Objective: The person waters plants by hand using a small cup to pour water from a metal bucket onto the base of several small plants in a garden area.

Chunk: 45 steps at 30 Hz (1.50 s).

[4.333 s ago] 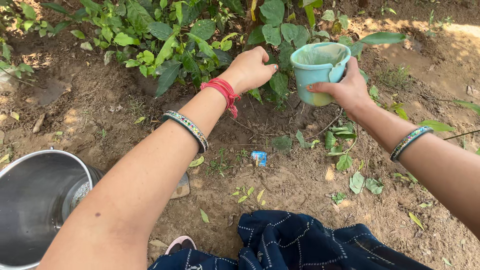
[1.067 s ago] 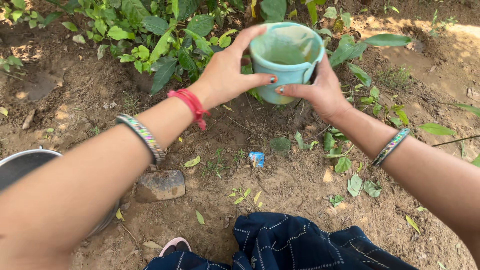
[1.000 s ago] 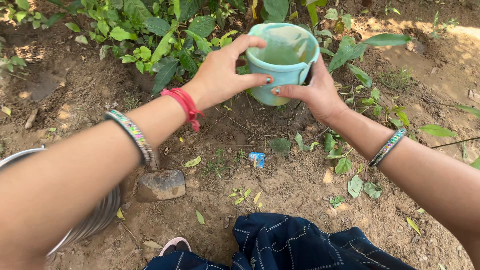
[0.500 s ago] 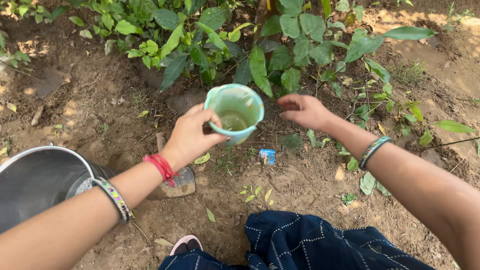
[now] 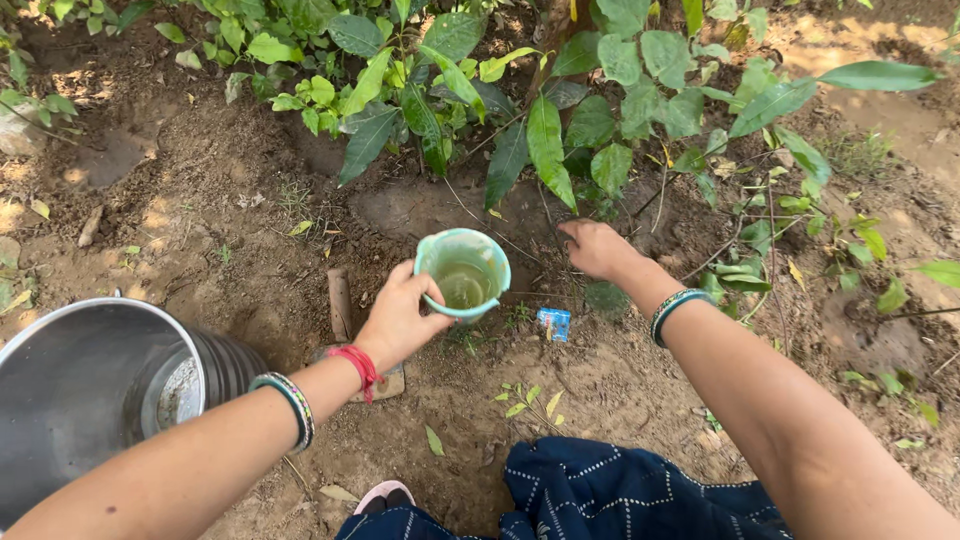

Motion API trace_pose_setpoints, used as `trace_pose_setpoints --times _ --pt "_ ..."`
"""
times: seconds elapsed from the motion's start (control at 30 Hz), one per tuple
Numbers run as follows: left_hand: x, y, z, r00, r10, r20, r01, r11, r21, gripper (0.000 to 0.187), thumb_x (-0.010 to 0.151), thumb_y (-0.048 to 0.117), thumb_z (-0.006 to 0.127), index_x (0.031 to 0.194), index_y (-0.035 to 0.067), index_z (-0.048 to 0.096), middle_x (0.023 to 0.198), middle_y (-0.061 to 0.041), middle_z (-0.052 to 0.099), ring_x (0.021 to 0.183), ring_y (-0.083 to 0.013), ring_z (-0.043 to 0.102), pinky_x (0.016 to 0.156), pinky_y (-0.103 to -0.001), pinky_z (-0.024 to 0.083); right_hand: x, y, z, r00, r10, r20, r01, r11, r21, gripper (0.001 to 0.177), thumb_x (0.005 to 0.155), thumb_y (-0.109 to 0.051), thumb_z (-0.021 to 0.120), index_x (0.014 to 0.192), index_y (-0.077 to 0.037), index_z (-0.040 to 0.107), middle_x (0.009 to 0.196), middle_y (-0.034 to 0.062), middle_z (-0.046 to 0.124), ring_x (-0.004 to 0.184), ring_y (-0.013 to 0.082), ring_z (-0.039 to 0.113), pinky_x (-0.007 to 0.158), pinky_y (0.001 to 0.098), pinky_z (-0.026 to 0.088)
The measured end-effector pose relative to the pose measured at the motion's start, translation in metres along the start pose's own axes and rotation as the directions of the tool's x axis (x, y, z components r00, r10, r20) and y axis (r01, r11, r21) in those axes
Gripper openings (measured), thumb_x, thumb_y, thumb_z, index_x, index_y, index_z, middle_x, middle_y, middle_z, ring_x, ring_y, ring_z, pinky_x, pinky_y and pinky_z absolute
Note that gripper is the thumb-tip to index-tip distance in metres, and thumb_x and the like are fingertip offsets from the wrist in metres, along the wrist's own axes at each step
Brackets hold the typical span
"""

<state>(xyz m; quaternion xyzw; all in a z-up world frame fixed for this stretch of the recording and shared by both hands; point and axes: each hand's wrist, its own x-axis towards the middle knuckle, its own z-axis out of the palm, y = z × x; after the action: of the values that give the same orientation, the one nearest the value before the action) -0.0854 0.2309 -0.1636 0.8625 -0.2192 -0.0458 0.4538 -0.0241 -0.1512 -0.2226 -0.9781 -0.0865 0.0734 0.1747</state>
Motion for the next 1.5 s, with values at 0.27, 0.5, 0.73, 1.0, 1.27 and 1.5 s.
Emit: trace_pose_setpoints --times 0.27,0.5,0.73,1.0,1.27,1.5 --pt "-0.008 -0.016 0.01 0.987 -0.027 0.157 0.028 1.0 -0.004 0.032 0.072 0.018 0.086 0.09 0.009 0.061 0.141 -0.018 0.048 0.126 -0.0383 0.058 0.108 -0.042 0.048 0.006 -0.004 0.026 0.999 -0.031 -0.008 0.031 1.0 0.005 0.049 0.091 -0.013 0.055 0.139 -0.001 0.055 0.144 0.0218 0.056 0.126 0.0391 0.058 0.11 0.0448 0.045" --pt "-0.006 -0.009 -0.001 0.941 -0.161 0.298 0.153 0.987 0.05 0.043 0.071 0.024 0.089 0.088 0.007 0.054 0.135 -0.02 0.047 0.115 -0.0386 0.061 0.1 -0.041 0.052 0.046 -0.013 0.02 0.996 -0.016 0.091 0.018 0.999 -0.027 0.053 0.096 -0.024 0.059 0.144 -0.002 0.05 0.152 0.0174 0.048 0.131 0.0373 0.053 0.11 0.0443 0.042" --pt "-0.01 0.0 -0.003 0.931 -0.212 0.297 0.205 0.977 0.057 0.045 0.073 0.025 0.088 0.095 0.009 0.053 0.125 -0.02 0.049 0.107 -0.0399 0.063 0.096 -0.042 0.054 0.091 0.022 0.067 0.982 -0.182 0.051 0.186 0.977 -0.1 0.051 0.1 -0.028 0.06 0.141 0.002 0.053 0.148 0.0209 0.051 0.138 0.0346 0.046 0.11 0.0425 0.042" --pt "-0.005 0.006 -0.003 0.968 -0.096 0.234 0.083 0.995 0.063 0.055 0.07 0.02 0.09 0.11 0.011 0.054 0.154 -0.034 0.026 0.139 -0.0541 0.039 0.109 -0.045 0.044 0.085 0.025 0.099 0.954 -0.244 -0.173 0.223 0.966 -0.129 0.033 0.095 -0.015 0.065 0.123 0.002 0.066 0.125 0.0205 0.068 0.123 0.0343 0.062 0.107 0.0425 0.05" --pt "0.006 0.019 -0.008 0.97 -0.133 0.205 0.098 0.98 0.171 0.067 0.063 0.024 0.096 0.116 0.015 0.056 0.161 -0.033 0.011 0.141 -0.0541 0.033 0.112 -0.048 0.04 0.066 0.004 0.103 0.981 -0.129 -0.146 0.124 0.991 -0.041 0.033 0.099 -0.014 0.057 0.123 0.008 0.063 0.126 0.0293 0.063 0.114 0.0427 0.063 0.101 0.0467 0.05" --pt "0.009 0.014 -0.003 0.95 -0.16 0.269 0.091 0.964 0.249 0.072 0.063 0.026 0.095 0.122 0.017 0.054 0.16 -0.03 0.013 0.137 -0.0527 0.039 0.11 -0.047 0.043 0.048 -0.012 0.092 0.999 -0.038 -0.022 0.035 0.987 -0.154 0.031 0.104 -0.016 0.049 0.124 0.005 0.063 0.13 0.0233 0.065 0.119 0.0363 0.064 0.105 0.0433 0.05"
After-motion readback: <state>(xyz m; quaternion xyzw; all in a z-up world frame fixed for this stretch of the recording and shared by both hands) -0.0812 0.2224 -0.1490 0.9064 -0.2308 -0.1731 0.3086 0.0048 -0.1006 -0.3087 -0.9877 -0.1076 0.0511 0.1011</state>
